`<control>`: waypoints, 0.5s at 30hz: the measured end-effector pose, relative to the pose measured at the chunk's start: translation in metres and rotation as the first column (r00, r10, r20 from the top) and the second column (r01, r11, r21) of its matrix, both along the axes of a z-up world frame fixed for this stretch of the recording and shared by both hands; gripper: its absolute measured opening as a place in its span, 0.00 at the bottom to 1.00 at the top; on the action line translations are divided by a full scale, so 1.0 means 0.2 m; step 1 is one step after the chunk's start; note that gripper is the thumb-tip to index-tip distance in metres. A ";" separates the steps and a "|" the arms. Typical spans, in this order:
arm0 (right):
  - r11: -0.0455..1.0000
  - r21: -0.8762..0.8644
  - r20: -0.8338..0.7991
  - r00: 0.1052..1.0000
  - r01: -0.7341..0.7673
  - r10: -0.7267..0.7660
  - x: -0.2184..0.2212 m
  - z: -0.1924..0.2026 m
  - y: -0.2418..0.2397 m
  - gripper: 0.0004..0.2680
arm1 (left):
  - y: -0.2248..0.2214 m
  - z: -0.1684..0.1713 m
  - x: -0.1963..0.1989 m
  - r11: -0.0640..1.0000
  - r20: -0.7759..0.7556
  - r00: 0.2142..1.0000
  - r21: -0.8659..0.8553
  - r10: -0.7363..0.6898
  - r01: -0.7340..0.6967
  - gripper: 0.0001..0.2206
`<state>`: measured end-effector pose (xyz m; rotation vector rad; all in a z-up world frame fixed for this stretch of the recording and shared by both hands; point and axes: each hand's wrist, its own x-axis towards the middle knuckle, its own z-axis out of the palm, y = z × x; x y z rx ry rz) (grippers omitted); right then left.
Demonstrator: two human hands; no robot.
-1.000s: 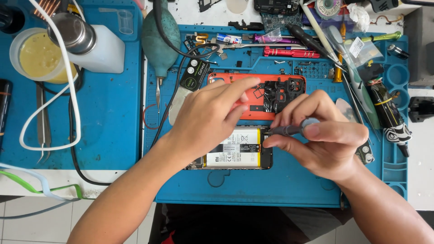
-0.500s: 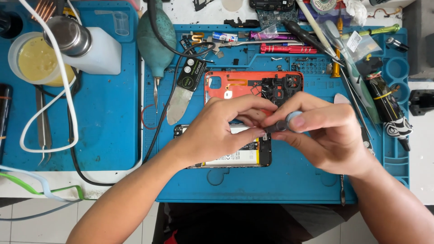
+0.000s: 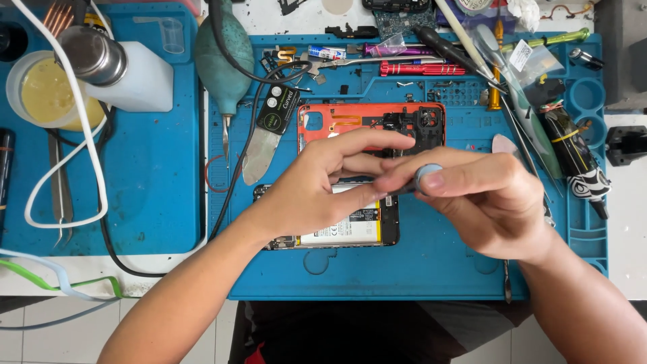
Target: The person is unscrewing the bottom speaker module from a disassembled smartphone using a precision screwdriver and prying it loose.
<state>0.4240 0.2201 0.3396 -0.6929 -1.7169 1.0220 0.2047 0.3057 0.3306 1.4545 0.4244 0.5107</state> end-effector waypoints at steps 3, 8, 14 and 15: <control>0.996 0.080 -0.027 0.999 0.034 -0.032 0.01 -0.12 0.02 0.13 | -0.01 0.00 0.01 0.997 0.065 0.997 -0.070 -0.036 0.041 0.23; 0.909 0.353 0.075 0.961 0.224 -0.266 -0.05 -0.12 0.03 0.21 | -0.04 -0.06 0.03 0.998 0.072 0.997 -0.056 0.003 0.001 0.24; 0.964 0.189 0.218 0.949 0.187 -0.227 0.02 -0.02 0.01 0.13 | -0.05 -0.02 0.05 0.996 0.078 0.995 0.071 0.057 -0.062 0.25; 0.979 0.165 0.208 0.967 0.116 -0.149 0.01 0.03 0.02 0.11 | -0.04 -0.01 0.04 0.998 0.072 0.997 0.068 0.013 -0.018 0.28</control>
